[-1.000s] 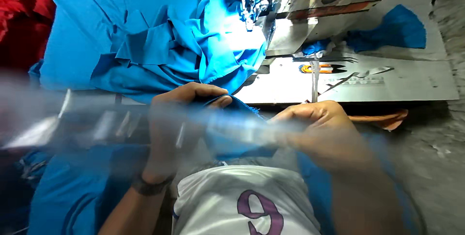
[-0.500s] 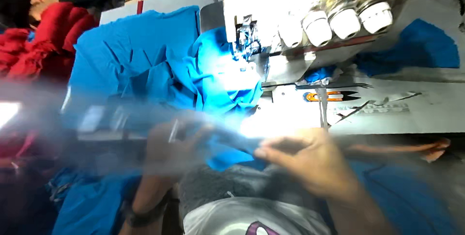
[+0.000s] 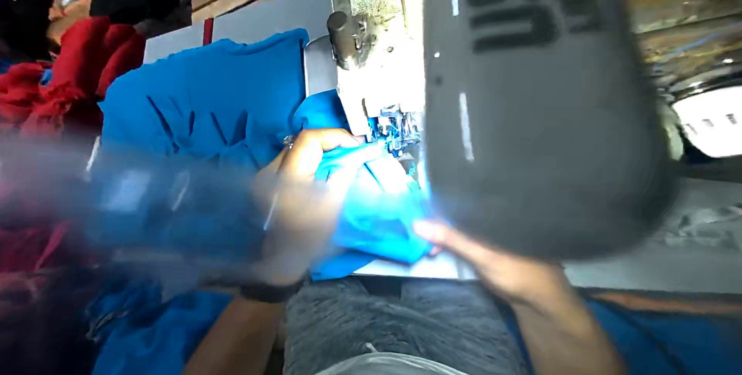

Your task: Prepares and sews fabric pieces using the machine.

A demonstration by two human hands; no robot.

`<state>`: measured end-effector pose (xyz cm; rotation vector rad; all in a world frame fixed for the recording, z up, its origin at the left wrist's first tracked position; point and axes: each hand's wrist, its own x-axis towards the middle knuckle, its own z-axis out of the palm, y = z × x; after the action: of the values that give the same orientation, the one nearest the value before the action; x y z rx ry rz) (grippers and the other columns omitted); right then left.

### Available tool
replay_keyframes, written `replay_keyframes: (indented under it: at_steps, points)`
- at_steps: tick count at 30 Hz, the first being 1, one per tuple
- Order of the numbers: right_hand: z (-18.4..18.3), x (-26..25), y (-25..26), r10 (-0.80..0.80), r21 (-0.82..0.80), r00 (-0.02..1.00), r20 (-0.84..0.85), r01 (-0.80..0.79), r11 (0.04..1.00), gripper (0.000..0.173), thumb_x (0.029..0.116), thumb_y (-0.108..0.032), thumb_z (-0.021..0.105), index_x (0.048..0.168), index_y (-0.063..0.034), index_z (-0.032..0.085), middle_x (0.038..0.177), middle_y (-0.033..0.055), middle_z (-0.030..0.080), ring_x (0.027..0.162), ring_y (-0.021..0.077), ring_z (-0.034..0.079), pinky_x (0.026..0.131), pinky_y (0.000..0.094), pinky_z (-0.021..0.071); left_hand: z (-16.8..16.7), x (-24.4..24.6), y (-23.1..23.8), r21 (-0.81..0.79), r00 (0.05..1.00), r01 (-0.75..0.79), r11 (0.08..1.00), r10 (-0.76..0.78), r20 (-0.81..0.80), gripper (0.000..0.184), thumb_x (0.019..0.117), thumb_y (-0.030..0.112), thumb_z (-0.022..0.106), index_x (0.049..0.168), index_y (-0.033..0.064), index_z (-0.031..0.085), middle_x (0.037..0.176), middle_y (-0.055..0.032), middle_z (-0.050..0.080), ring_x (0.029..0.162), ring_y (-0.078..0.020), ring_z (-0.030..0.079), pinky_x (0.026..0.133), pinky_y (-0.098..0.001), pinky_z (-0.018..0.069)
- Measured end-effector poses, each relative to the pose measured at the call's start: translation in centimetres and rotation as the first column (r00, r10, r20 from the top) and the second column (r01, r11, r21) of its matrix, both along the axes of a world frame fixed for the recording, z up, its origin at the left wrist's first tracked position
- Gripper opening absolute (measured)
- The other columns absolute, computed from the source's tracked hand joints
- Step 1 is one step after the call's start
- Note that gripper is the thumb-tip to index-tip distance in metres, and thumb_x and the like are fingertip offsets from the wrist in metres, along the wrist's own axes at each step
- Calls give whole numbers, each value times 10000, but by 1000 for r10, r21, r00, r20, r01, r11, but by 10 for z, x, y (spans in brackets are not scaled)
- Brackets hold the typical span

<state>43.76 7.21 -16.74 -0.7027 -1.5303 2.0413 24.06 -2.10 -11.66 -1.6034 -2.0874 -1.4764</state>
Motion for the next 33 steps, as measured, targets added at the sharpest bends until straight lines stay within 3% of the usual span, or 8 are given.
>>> replay_keyframes:
  at_steps: [4,7,13,17,20,24,29,33]
  points:
    - [12,4,-3,-38,-5,997,70,38,999,149,809,-50,823,907,-56,712,711,-35,706,605,51,679,563,184,593,-8,-4,-1,29,997,77,997,-77,-6,174,853,9,795,971,9,668,992,-59,757,945,-128,740,864,-288,621]
    - [1,6,-8,-55,79,998,-26,57,995,131,851,-110,810,924,-45,722,752,-9,719,639,48,674,581,175,579,-8,-5,-2,14,997,61,998,-60,-43,171,841,16,806,957,5,680,976,-65,759,936,-136,741,855,-291,620]
    - [-3,4,-10,-78,197,997,-24,81,977,99,878,-196,786,879,-114,730,1057,9,704,958,67,669,800,179,579,-7,-5,-2,-23,997,19,1000,-21,-79,153,849,41,811,939,8,691,968,-70,761,932,-140,744,856,-298,619]
    - [2,1,-12,-62,121,996,-61,69,990,124,864,-85,768,853,-121,651,865,-37,712,676,-10,636,585,121,542,-5,-6,-2,-68,992,-14,998,5,-124,154,852,67,806,954,19,701,935,-51,749,901,-105,722,818,-262,593]
    - [7,3,-22,-102,213,995,2,99,972,225,836,-98,784,850,-152,567,781,-72,685,623,-23,602,527,112,492,-1,-4,-8,-132,989,-41,990,22,-149,152,854,91,809,962,48,710,939,-39,749,899,-104,713,801,-273,585]
    - [17,11,-34,-63,417,994,87,21,909,168,891,-186,742,1037,-134,678,866,-89,697,710,-29,657,599,115,569,21,-3,-14,-317,982,-48,947,-13,-190,157,854,147,811,966,102,711,872,5,705,784,-51,659,675,-222,531]
    - [26,11,-31,14,498,980,198,-113,860,392,947,-271,674,1336,-229,690,908,-136,706,725,-71,632,618,83,538,38,-1,-12,-495,978,-68,866,-39,-203,249,868,215,826,1039,115,673,808,-33,650,657,-174,607,559,-374,479]
    - [27,8,-35,6,403,975,222,-97,910,443,910,-296,705,1348,-239,683,867,-154,706,672,-63,627,561,95,530,11,-3,-4,-423,956,-206,883,88,-281,241,983,354,663,1097,145,693,1051,-45,628,1012,-231,598,835,-484,450]
